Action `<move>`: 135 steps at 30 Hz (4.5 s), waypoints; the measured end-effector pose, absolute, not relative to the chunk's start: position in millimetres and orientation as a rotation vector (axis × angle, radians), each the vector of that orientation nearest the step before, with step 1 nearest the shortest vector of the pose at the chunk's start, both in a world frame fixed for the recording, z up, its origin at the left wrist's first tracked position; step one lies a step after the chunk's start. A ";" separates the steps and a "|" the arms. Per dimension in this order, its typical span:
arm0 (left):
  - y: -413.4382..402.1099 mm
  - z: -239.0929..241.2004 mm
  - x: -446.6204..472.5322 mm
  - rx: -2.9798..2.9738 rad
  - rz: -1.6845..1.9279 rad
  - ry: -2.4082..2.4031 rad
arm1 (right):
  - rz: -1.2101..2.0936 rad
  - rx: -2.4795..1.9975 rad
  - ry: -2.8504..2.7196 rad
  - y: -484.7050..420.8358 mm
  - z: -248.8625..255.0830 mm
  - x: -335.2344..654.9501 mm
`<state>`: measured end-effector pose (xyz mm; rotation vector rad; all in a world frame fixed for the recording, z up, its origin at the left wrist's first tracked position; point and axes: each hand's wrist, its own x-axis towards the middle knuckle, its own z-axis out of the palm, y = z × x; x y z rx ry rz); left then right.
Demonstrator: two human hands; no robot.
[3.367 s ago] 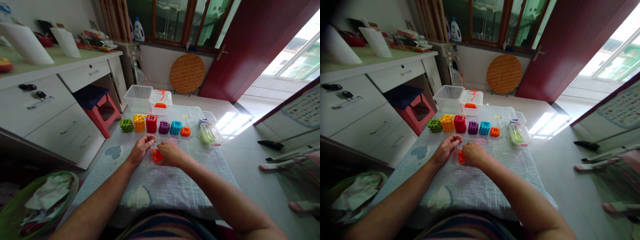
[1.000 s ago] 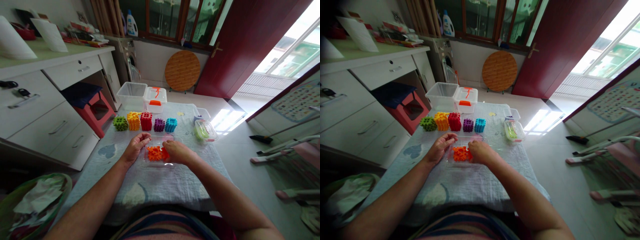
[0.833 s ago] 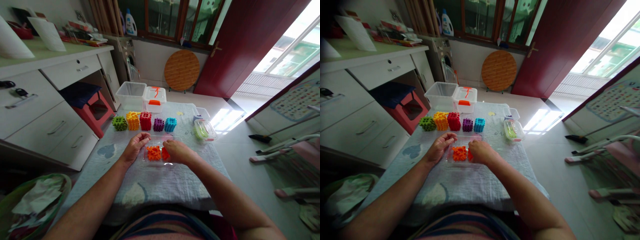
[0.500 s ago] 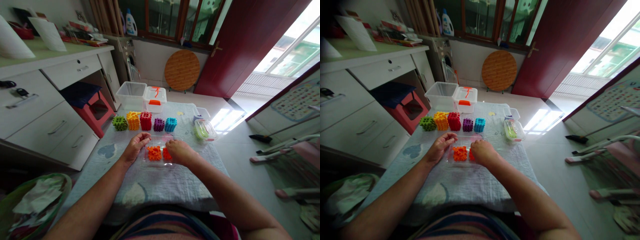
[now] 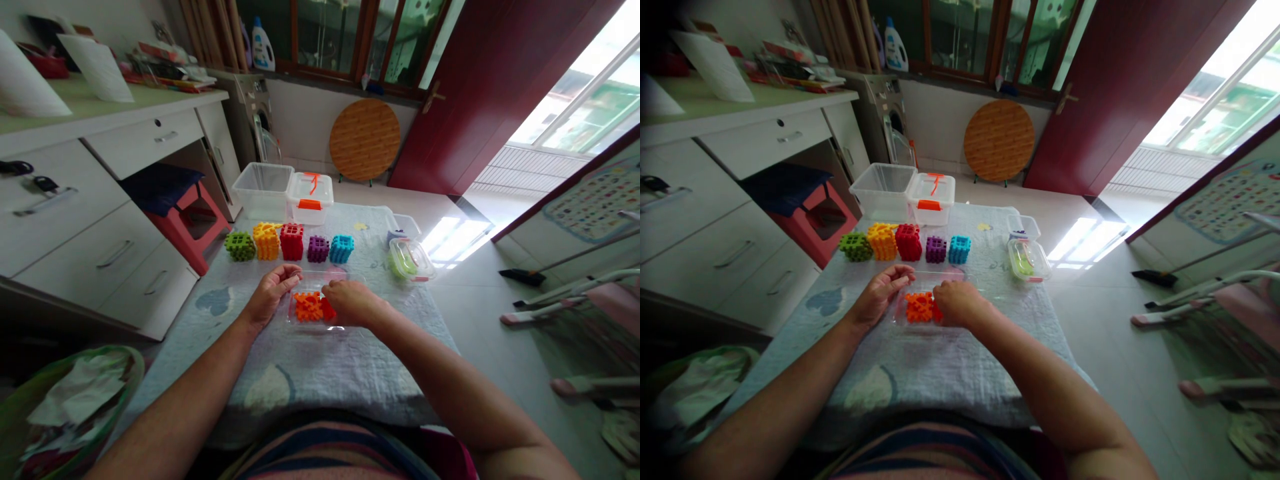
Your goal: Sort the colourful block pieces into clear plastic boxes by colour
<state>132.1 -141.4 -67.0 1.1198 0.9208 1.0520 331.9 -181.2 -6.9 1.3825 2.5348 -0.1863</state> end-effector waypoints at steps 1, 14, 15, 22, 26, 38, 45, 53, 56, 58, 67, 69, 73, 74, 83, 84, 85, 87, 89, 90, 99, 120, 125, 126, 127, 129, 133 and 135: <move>-141.4 -66.8 132.2 1.120 1.054 0.923 | -0.195 1.386 2.541 -181.2 -6.7 331.1; -140.7 -68.6 132.3 1.109 1.050 0.908 | -0.168 1.432 2.480 -186.8 -0.6 333.0; -140.9 -68.2 132.4 1.114 1.050 0.914 | -0.181 1.431 2.478 -186.3 0.2 333.4; -140.6 -67.9 132.1 1.102 1.055 0.905 | -0.418 1.673 2.703 -206.8 44.6 375.6; -139.5 -69.8 130.3 1.072 1.059 0.918 | -0.375 2.210 2.665 -244.4 45.0 422.9; -144.1 -63.4 123.0 1.140 1.069 1.021 | -0.452 2.288 2.390 -309.5 -37.4 450.0; -145.3 -59.9 123.8 1.128 1.036 0.990 | -0.466 2.225 2.405 -307.0 -39.7 444.9; -139.1 -66.8 117.0 0.986 1.072 0.934 | -0.501 2.218 2.488 -308.6 -31.3 448.0; -137.0 -66.5 115.6 0.893 1.101 0.933 | -0.514 2.290 2.562 -313.2 -22.2 451.9; -136.5 -65.2 115.8 0.851 1.112 0.937 | -0.522 2.349 2.599 -317.7 -14.8 455.8; -136.1 -68.1 116.6 0.842 1.116 0.901 | -0.489 2.609 2.779 -338.8 22.2 463.4; -136.0 -69.5 116.2 0.846 1.111 0.886 | -0.494 2.646 2.872 -337.0 30.0 459.9; -136.7 -70.6 116.4 0.860 1.088 0.847 | -0.574 2.667 2.941 -314.5 44.8 442.5; -137.2 -70.6 116.7 0.863 1.077 0.839 | -0.601 2.644 2.941 -304.7 47.7 436.2; -142.0 -68.9 121.0 0.866 1.003 0.767 | -0.900 2.112 2.934 -192.1 38.8 376.2; -142.1 -68.9 121.4 0.860 1.007 0.762 | -0.875 2.071 2.920 -182.9 36.1 370.4; -142.2 -68.9 121.7 0.849 1.013 0.760 | -0.834 2.035 2.911 -175.2 33.5 365.2; -142.4 -68.6 122.2 0.828 1.021 0.763 | -0.726 1.989 2.912 -164.0 28.5 356.8; -143.2 -67.5 122.8 0.826 1.021 0.767 | -0.619 1.978 2.927 -157.0 23.0 351.0; -143.8 -66.8 123.2 0.833 1.017 0.768 | -0.574 1.982 2.932 -154.6 19.7 348.9; -146.9 -68.4 127.2 0.921 0.975 0.836 | -0.262 2.127 2.907 -161.0 -4.6 355.7; -148.7 -63.0 127.9 1.000 0.981 0.915 | -1.806 2.882 2.303 -199.9 -57.9 386.4; -148.3 -64.8 128.8 1.021 0.988 0.915 | -2.077 2.859 2.190 -201.5 -55.8 382.2; -148.6 -64.5 128.7 1.027 0.991 0.917 | -2.099 2.861 2.185 -201.8 -55.2 381.5; -149.0 -64.0 128.7 1.031 0.994 0.918 | -2.121 2.862 2.183 -202.2 -54.6 380.9; -149.9 -62.9 128.7 1.036 1.005 0.924 | -2.172 2.864 2.175 -203.4 -53.3 379.6; -150.2 -62.1 129.3 1.000 1.022 0.920 | -2.365 2.855 2.083 -206.5 -49.4 375.1; -149.2 -62.3 129.6 0.962 1.023 0.913 | -2.467 2.861 2.002 -207.7 -47.5 372.4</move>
